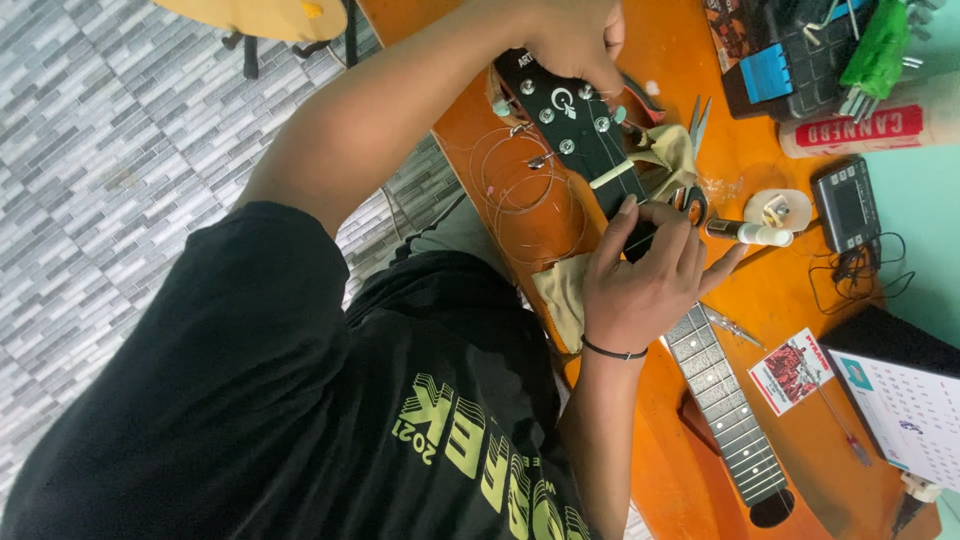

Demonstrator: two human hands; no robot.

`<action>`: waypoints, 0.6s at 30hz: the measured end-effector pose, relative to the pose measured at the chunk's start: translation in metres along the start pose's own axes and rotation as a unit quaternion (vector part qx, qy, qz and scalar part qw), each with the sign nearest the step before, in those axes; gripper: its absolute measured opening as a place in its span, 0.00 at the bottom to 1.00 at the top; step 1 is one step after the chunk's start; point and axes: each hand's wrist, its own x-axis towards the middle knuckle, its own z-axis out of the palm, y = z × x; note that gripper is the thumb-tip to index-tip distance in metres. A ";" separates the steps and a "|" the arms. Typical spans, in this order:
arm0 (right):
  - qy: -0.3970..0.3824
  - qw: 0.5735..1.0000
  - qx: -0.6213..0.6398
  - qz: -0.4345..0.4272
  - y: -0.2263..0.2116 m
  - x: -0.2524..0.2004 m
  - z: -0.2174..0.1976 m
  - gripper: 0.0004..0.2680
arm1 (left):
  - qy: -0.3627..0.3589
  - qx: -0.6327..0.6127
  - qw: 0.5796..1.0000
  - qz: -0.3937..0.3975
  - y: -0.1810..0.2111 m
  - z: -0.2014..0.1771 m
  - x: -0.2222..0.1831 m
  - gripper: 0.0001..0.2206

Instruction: The person is restringing an acoustic guitar, which involves removing old strings, inserting new ones into the bridge, and winding them around the tuning pegs.

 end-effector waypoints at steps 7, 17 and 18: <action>-0.005 1.000 0.004 0.004 -0.001 0.000 0.000 0.08 | -0.089 -0.119 0.989 -0.003 -0.004 -0.009 -0.005 0.12; -0.007 1.000 0.005 0.004 0.000 0.000 0.000 0.08 | -0.013 -0.018 1.000 0.002 -0.013 0.005 0.012 0.11; -0.008 1.000 0.004 0.004 -0.001 0.000 0.000 0.08 | -0.011 -0.039 0.999 -0.009 -0.014 0.006 0.012 0.12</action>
